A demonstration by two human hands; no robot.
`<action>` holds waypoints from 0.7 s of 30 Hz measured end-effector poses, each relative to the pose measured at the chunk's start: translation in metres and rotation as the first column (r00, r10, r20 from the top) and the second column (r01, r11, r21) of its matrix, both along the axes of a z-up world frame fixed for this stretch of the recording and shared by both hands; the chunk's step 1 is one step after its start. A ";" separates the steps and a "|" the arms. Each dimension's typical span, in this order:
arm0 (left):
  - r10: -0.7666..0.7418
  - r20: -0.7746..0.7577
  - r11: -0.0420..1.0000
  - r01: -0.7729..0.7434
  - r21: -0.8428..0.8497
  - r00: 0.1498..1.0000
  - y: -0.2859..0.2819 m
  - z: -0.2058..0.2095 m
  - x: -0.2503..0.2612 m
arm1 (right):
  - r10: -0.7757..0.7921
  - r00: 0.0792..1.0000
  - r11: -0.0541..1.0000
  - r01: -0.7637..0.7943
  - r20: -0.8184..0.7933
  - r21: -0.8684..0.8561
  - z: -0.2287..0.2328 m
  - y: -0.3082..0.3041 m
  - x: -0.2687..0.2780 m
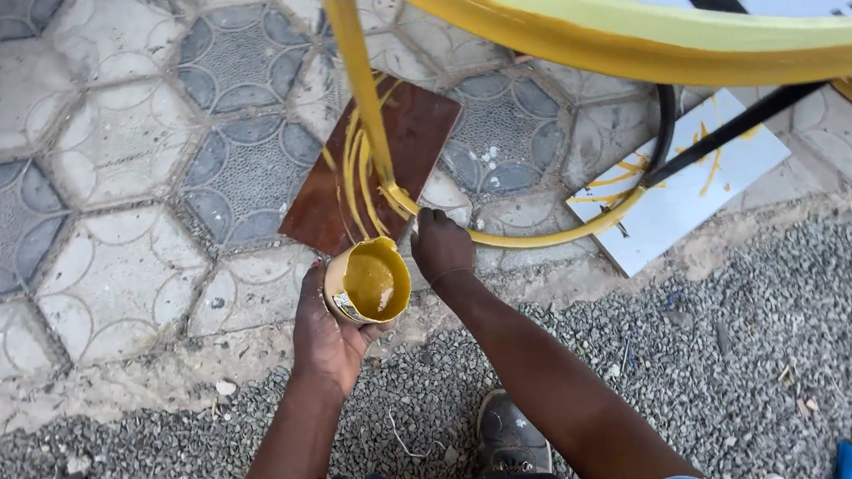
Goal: The person paints the legs and frame of a round metal table with yellow paint using a brush. They repeatedly dip the brush into a small container held in the other hand to apply the paint to the table's structure.
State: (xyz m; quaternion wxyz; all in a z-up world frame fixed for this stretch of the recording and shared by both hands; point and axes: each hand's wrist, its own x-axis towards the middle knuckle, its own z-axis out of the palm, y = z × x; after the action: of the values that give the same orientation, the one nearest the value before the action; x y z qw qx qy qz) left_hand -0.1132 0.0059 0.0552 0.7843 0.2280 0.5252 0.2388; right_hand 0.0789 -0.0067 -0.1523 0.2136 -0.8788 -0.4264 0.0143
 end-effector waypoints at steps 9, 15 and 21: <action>-0.057 -0.084 0.996 0.051 -0.071 0.995 0.017 0.024 -0.047 | 0.238 0.952 0.960 -0.200 0.193 -0.198 0.019 -0.116 0.060; 0.088 0.103 0.992 -0.078 -0.097 0.991 0.020 0.019 -0.047 | 0.256 0.966 0.835 -0.238 -0.032 -0.496 0.126 -0.155 0.086; 0.245 0.166 0.942 -0.194 -0.276 0.955 -0.028 0.023 0.002 | 0.278 0.871 0.899 -0.384 -0.405 -0.208 0.295 -0.098 0.029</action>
State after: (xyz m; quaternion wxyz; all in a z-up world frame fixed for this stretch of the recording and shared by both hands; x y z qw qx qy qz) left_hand -0.1109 -0.0221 0.0779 0.8239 0.0396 0.4931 0.2767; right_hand 0.1082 -0.1043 0.1431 0.1558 -0.7947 -0.5182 0.2750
